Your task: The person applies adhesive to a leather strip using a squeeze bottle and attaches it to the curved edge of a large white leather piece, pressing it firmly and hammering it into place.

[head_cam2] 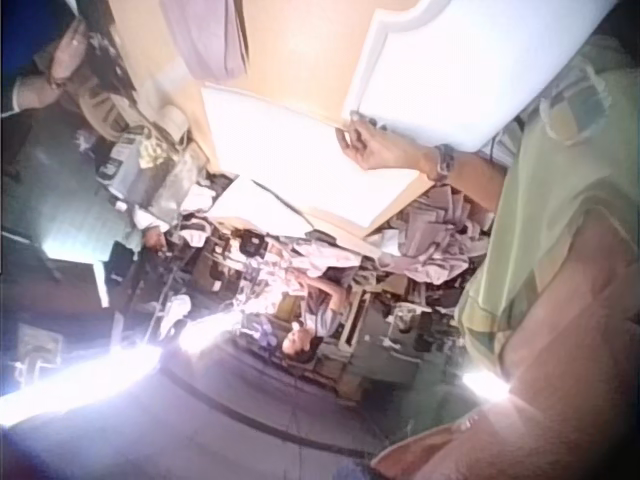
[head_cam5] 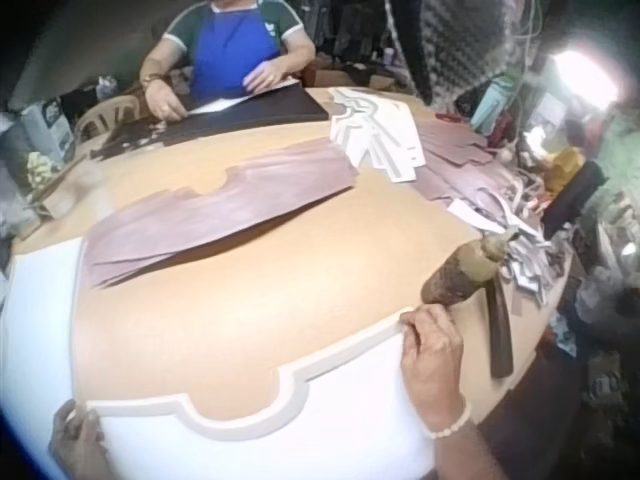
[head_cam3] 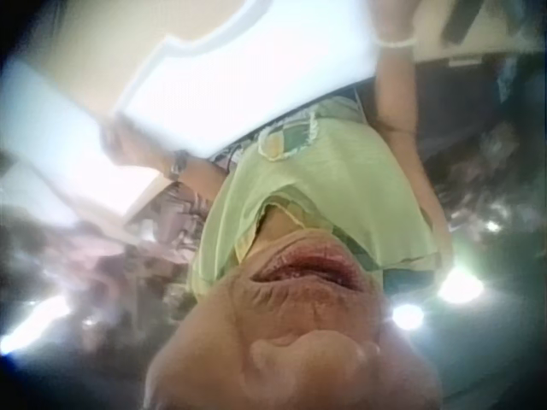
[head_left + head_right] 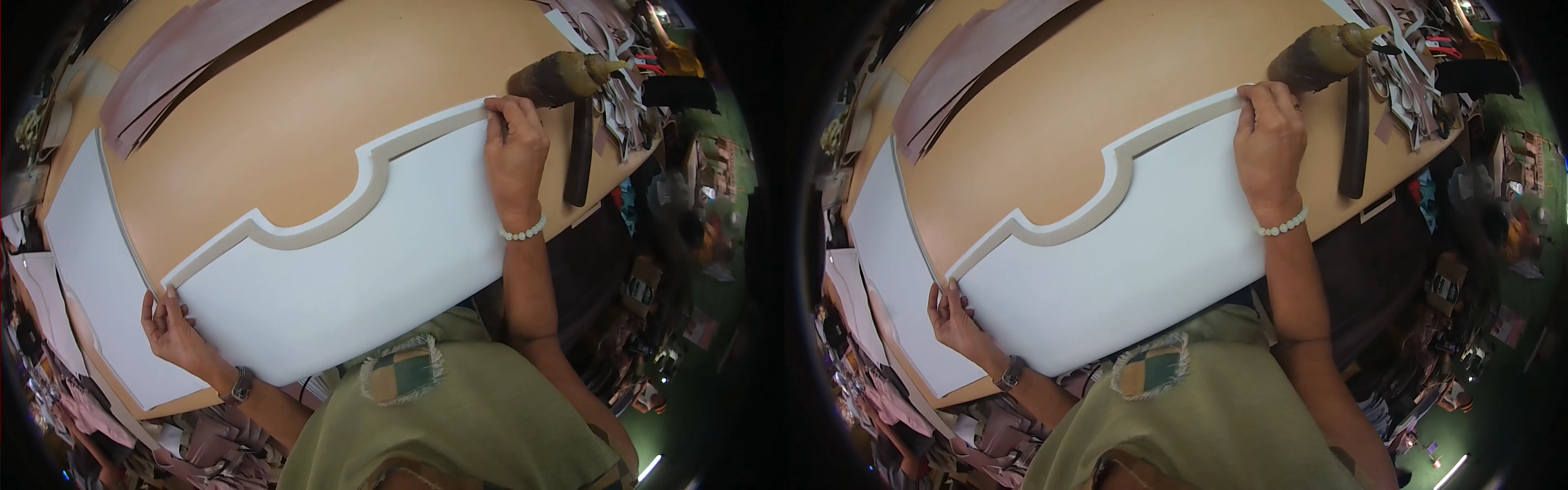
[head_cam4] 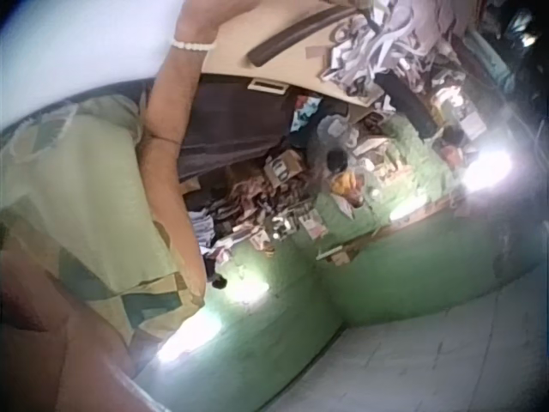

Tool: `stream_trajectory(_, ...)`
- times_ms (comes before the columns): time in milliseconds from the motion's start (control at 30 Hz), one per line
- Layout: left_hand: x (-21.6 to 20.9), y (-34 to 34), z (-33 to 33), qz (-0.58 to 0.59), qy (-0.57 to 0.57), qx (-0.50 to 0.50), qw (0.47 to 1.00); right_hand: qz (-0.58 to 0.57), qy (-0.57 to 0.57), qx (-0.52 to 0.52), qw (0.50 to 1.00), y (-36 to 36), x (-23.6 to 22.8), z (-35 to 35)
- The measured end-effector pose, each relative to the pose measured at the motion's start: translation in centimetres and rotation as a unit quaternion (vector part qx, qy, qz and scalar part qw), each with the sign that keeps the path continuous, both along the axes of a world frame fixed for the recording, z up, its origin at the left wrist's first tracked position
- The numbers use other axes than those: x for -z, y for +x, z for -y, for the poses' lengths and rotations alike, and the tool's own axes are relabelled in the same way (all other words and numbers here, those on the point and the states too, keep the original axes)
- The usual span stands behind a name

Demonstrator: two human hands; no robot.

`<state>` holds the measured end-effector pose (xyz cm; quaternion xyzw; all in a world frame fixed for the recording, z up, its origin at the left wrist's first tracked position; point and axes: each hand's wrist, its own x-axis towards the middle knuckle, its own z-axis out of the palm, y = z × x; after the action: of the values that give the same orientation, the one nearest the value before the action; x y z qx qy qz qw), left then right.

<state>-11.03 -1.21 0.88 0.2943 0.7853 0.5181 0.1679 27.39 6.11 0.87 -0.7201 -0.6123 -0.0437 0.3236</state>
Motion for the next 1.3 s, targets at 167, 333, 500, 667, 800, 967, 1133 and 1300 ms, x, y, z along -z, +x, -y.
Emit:
stream_trajectory(167, 0.1, -0.3, 0.1, 0.0, 0.005, 0.002, 1.0, 0.073, -0.011, -0.041, 0.996, -0.2, -0.1, 0.6)
stream_trajectory(333, -0.1, -0.2, 0.1, 0.03, 0.012, -0.018, 0.999, 0.083, -0.074, -0.096, 0.989, -0.8, -0.8, 2.4)
stream_trajectory(500, -0.4, 0.0, 0.0, 0.04, 0.006, -0.029, 0.999, 0.137, -0.107, -0.159, 0.972, -1.0, -1.5, 3.2)
stream_trajectory(667, -1.3, 4.1, -0.4, -0.231, 0.043, 0.059, 0.97, 0.149, -0.111, -0.162, 0.969, -0.8, -0.9, 3.5)
stream_trajectory(800, -2.8, 12.4, -1.4, -0.3, 0.108, 0.341, 0.885, 0.127, -0.099, -0.153, 0.975, -0.9, -0.4, 3.6)
stream_trajectory(967, -1.1, 18.5, -2.1, -0.323, 0.09, 0.449, 0.828, 0.099, -0.104, -0.131, 0.981, -1.1, -0.1, 3.8)
stream_trajectory(1133, -0.6, 19.1, -2.2, -0.356, 0.051, 0.444, 0.82, 0.094, -0.105, -0.128, 0.982, -0.9, 0.0, 3.9)
stream_trajectory(1300, -0.4, 19.0, -2.0, -0.359, 0.054, 0.453, 0.814, 0.102, -0.102, -0.133, 0.981, -0.8, 0.1, 3.8)
